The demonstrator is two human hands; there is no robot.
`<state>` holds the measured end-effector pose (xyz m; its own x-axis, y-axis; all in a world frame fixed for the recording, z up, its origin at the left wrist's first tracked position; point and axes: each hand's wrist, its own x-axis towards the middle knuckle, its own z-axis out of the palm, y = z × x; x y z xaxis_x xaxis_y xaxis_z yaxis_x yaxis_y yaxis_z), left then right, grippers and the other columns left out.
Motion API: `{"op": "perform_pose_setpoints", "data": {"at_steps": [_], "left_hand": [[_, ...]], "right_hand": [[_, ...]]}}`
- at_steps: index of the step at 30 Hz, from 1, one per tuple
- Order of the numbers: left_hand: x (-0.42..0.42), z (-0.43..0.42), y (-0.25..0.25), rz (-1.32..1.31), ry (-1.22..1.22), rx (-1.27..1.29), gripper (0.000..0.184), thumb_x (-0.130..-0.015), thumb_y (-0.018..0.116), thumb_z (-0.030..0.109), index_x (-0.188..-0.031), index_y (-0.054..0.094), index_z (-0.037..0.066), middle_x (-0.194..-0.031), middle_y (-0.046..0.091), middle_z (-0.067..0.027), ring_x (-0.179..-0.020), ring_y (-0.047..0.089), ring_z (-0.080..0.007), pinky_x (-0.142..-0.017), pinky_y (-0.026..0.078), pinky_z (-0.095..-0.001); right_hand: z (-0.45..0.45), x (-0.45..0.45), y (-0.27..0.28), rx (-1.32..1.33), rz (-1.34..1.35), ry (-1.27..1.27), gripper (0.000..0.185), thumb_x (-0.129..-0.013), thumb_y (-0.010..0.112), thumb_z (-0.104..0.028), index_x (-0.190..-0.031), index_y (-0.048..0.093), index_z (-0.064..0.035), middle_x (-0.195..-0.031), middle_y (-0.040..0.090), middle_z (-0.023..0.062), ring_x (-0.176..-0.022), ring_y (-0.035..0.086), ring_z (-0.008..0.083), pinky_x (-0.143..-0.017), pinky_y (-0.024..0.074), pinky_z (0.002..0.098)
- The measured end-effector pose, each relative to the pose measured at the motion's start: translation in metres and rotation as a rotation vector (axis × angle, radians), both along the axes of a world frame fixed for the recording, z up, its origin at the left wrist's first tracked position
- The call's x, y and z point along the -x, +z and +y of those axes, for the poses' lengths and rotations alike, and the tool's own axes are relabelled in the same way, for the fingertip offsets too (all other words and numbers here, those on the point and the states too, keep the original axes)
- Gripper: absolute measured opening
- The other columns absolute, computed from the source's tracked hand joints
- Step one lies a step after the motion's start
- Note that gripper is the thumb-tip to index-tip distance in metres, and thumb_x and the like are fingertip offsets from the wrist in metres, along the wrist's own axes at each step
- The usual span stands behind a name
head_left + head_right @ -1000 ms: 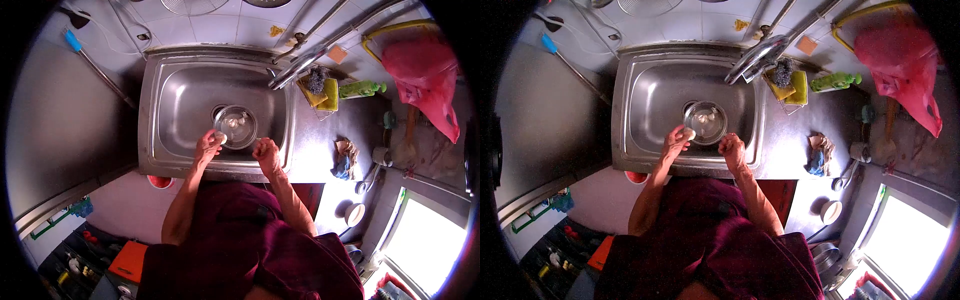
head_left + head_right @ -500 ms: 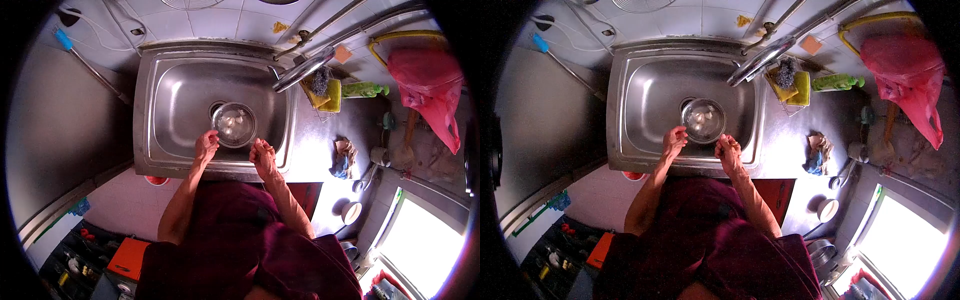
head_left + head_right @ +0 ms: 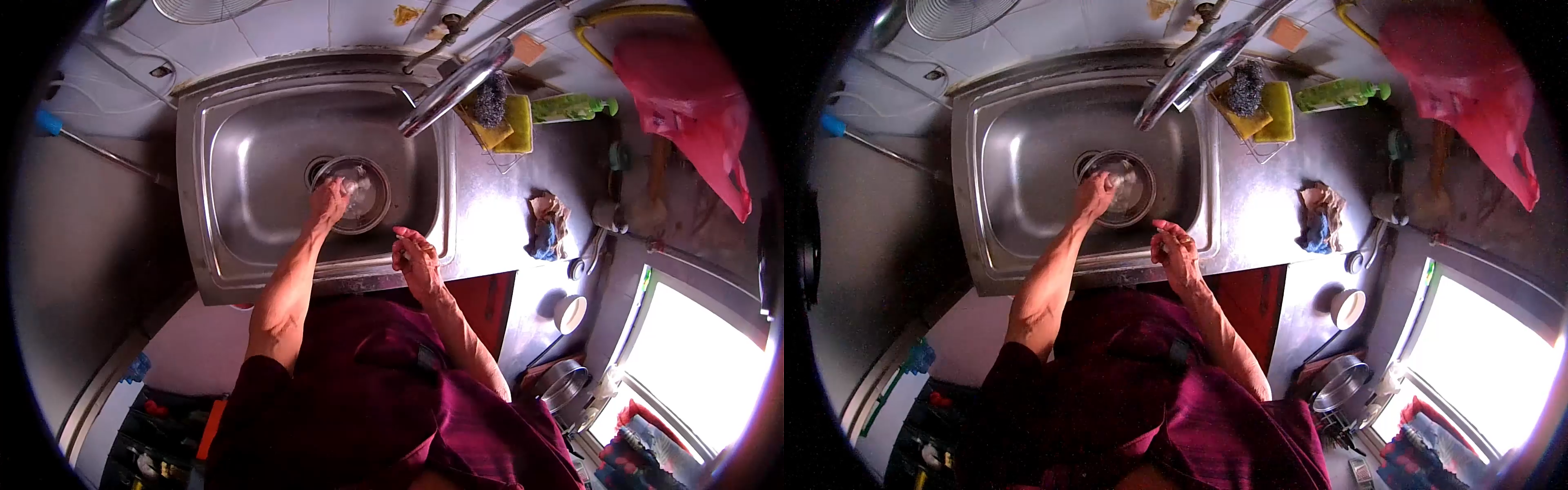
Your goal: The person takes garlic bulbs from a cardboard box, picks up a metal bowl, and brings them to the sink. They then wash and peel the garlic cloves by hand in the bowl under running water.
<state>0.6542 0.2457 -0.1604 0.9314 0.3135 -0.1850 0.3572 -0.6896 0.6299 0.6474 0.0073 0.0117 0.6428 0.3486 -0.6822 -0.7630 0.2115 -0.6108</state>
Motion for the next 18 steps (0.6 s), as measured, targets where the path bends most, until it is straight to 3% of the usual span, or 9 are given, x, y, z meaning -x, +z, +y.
{"op": "perform_pose_setpoints", "data": {"at_steps": [1,3,6,8,11,12,15,18], "left_hand": [[-0.001,0.002,0.011,0.000,-0.009,-0.007,0.032,-0.082,0.071,0.019,-0.110,0.064,0.004,-0.094,0.069,-0.0160,-0.088,0.067,-0.0369,-0.075,0.053,-0.0441],[-0.001,0.004,0.036,-0.028,0.085,0.213,0.031,-0.083,0.072,0.019,-0.109,0.064,0.003,-0.092,0.071,-0.0133,-0.084,0.069,-0.0339,-0.072,0.054,-0.0426],[0.009,0.000,0.092,-0.157,0.157,0.304,0.034,-0.084,0.074,0.020,-0.111,0.064,0.004,-0.096,0.071,-0.0139,-0.085,0.070,-0.0294,-0.072,0.054,-0.0398],[0.016,-0.007,0.149,-0.236,0.172,0.254,0.041,-0.080,0.078,0.018,-0.114,0.060,0.005,-0.094,0.071,-0.0158,-0.082,0.069,-0.0316,-0.069,0.055,-0.0405],[0.026,-0.013,0.195,-0.252,0.192,0.237,0.040,-0.078,0.081,0.011,-0.109,0.056,0.004,-0.086,0.067,-0.0086,-0.065,0.061,-0.0145,-0.057,0.051,-0.0323],[0.029,-0.014,0.206,-0.269,0.184,0.220,0.041,-0.077,0.081,0.008,-0.109,0.054,0.005,-0.083,0.064,-0.0082,-0.065,0.062,-0.0144,-0.056,0.051,-0.0313],[0.036,-0.018,0.237,-0.308,0.186,0.181,0.044,-0.074,0.080,0.005,-0.108,0.052,0.007,-0.100,0.062,-0.0129,-0.077,0.067,-0.0282,-0.063,0.055,-0.0389],[0.042,-0.017,0.253,-0.405,0.127,0.078,0.048,-0.072,0.079,0.001,-0.110,0.050,0.007,-0.105,0.060,-0.0139,-0.083,0.067,-0.0324,-0.065,0.056,-0.0407]], "right_hand": [[0.002,-0.001,0.002,0.006,0.003,0.010,0.023,-0.100,0.056,-0.019,-0.119,0.059,-0.0068,-0.076,0.058,0.0033,-0.064,0.054,0.0121,-0.056,0.0449,0.0261],[0.006,-0.003,0.000,0.005,0.005,0.007,0.023,-0.100,0.056,-0.019,-0.119,0.059,-0.0066,-0.076,0.058,0.0031,-0.064,0.054,0.0120,-0.057,0.0454,0.0259],[0.022,-0.011,-0.009,-0.024,0.005,0.010,0.025,-0.100,0.056,-0.021,-0.121,0.059,-0.0063,-0.079,0.060,0.0027,-0.066,0.056,0.0112,-0.059,0.0468,0.0256],[0.034,-0.014,-0.012,-0.043,-0.116,0.088,0.027,-0.100,0.058,-0.022,-0.124,0.059,-0.0078,-0.084,0.062,0.0011,-0.069,0.057,0.0090,-0.060,0.0473,0.0240],[0.055,-0.020,0.007,-0.106,-0.201,0.130,0.030,-0.100,0.059,-0.022,-0.125,0.058,-0.0069,-0.087,0.063,0.0010,-0.070,0.058,0.0081,-0.061,0.0485,0.0247],[0.062,-0.021,0.013,-0.136,-0.246,0.160,0.030,-0.099,0.060,-0.021,-0.126,0.057,-0.0067,-0.087,0.063,0.0009,-0.071,0.059,0.0080,-0.061,0.0490,0.0250],[0.078,-0.020,0.032,-0.062,-0.336,0.209,0.028,-0.098,0.061,-0.014,-0.124,0.058,-0.0056,-0.083,0.063,0.0001,-0.068,0.057,0.0072,-0.060,0.0478,0.0245],[0.084,-0.018,0.059,-0.022,-0.451,0.251,0.029,-0.097,0.061,-0.012,-0.124,0.059,-0.0041,-0.078,0.061,-0.0007,-0.064,0.054,0.0060,-0.059,0.0449,0.0233]]}}
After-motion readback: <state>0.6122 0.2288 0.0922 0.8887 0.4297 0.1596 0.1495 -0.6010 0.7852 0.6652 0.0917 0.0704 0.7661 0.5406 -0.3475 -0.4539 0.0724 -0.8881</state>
